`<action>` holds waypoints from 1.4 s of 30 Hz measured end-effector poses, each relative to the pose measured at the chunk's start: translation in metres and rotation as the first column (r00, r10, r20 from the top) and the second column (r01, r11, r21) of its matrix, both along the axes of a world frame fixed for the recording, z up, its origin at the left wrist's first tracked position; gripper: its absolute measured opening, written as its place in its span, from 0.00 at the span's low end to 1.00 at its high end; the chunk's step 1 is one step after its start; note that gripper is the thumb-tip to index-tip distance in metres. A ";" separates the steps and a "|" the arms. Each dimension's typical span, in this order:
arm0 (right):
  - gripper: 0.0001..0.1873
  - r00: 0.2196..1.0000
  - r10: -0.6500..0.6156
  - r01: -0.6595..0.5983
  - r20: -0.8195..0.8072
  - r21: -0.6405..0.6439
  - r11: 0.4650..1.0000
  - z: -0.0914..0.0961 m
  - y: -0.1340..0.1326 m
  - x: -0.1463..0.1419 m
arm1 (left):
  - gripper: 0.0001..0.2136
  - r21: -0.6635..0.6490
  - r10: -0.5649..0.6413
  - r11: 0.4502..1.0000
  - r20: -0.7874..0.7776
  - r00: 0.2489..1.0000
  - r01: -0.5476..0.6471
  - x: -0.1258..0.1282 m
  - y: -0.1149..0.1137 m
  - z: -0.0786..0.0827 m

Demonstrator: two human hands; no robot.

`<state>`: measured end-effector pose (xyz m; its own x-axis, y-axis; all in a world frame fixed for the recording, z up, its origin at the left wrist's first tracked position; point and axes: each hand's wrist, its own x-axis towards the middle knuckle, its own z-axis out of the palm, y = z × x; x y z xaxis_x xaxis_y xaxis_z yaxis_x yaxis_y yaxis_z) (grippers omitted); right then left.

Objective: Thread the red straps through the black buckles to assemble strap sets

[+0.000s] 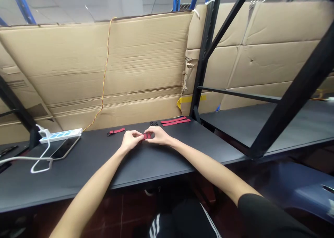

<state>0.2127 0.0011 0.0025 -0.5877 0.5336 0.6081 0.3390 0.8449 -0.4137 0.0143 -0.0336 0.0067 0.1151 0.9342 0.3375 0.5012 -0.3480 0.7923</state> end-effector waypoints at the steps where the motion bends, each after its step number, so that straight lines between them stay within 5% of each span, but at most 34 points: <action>1: 0.15 1.000 -0.004 0.004 0.015 0.019 1.000 0.001 -0.001 0.000 | 0.09 0.009 0.015 1.000 -0.007 1.000 -0.015 0.001 0.000 0.000; 8: 0.12 0.992 -0.025 0.013 0.120 0.096 0.995 0.006 -0.007 -0.001 | 0.07 0.128 0.094 0.989 -0.099 0.991 -0.081 0.006 -0.004 0.000; 18: 0.08 0.980 -0.067 0.024 0.188 0.220 0.975 0.000 -0.005 0.000 | 0.09 0.056 -0.107 0.992 -0.049 0.993 0.110 0.007 -0.005 0.002; 25: 0.10 0.982 -0.082 0.047 0.168 0.202 0.978 0.000 -0.008 0.000 | 0.09 0.094 -0.005 0.996 -0.067 0.998 0.011 0.005 -0.001 -0.003; 33: 0.04 0.953 -0.128 0.048 0.274 0.280 0.959 0.001 -0.009 -0.001 | 0.12 0.066 -0.140 0.987 -0.112 0.984 0.148 0.010 -0.007 0.002; 42: 0.08 0.971 -0.127 0.079 0.204 0.225 0.971 0.002 -0.011 -0.002 | 0.10 0.124 0.003 0.992 -0.109 0.994 0.010 0.007 -0.004 -0.001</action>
<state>0.2105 -0.0101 0.0045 -0.6661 0.4699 0.5792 0.4900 0.8612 -0.1351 0.0216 -0.0379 0.0056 0.1609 0.8855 0.4358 0.5809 -0.4420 0.6836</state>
